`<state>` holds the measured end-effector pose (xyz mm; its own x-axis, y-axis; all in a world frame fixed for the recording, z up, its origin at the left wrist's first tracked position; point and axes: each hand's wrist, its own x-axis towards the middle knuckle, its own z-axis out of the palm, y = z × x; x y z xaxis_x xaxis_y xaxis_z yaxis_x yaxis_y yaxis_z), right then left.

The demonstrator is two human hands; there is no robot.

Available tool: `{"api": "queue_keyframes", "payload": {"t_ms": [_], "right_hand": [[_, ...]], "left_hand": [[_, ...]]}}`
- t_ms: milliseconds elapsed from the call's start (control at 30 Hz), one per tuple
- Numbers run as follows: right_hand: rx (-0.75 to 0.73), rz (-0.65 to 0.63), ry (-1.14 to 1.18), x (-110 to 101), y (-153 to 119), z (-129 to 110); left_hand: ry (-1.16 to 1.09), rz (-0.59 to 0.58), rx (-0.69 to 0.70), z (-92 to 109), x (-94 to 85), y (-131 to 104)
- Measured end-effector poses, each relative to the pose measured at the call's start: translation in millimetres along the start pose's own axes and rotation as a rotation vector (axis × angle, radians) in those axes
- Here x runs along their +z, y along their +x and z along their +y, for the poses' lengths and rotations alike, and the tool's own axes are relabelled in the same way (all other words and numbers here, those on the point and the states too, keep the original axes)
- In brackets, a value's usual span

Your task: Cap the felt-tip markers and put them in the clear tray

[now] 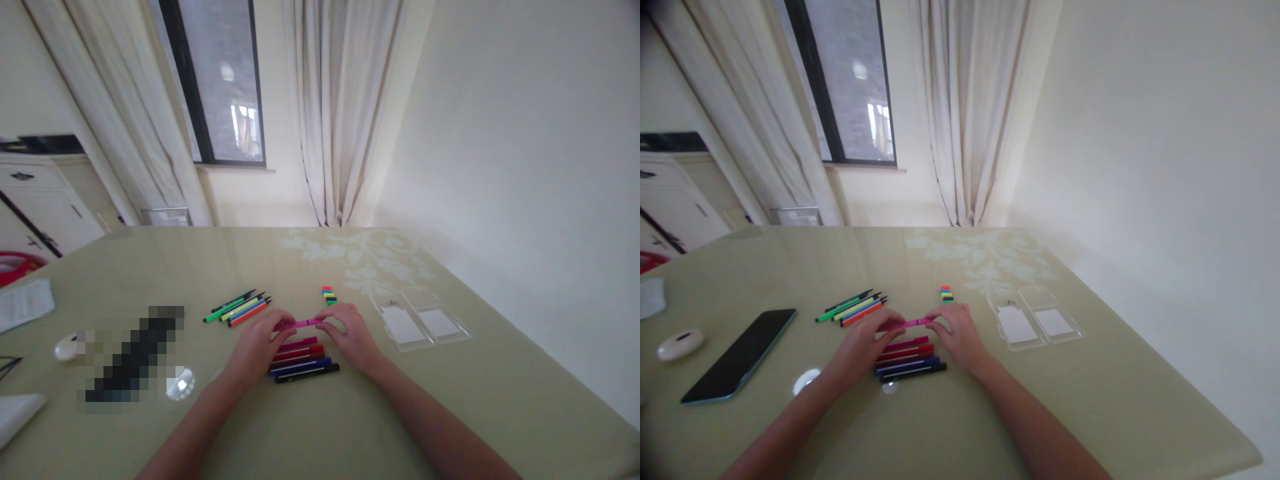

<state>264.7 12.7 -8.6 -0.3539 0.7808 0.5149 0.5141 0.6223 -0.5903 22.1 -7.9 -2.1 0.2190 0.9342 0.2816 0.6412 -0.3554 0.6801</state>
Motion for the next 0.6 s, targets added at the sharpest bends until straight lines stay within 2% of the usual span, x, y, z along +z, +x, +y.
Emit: {"api": "queue_keyframes", "payload": {"t_ms": [300,467,600], "right_hand": [[0.015,0.115,0.177,-1.2,-3.6,-1.7],[0.002,0.055,0.178,-0.8,-3.9,3.4],[0.047,0.013,0.111,-0.1,-2.7,5.0]], "left_hand": [[-0.155,0.075,0.022,11.4,3.9,-3.7],[-0.171,0.068,-0.001,9.5,9.3,-4.3],[-0.152,-0.004,-0.050,8.4,9.6,-1.3]]}}
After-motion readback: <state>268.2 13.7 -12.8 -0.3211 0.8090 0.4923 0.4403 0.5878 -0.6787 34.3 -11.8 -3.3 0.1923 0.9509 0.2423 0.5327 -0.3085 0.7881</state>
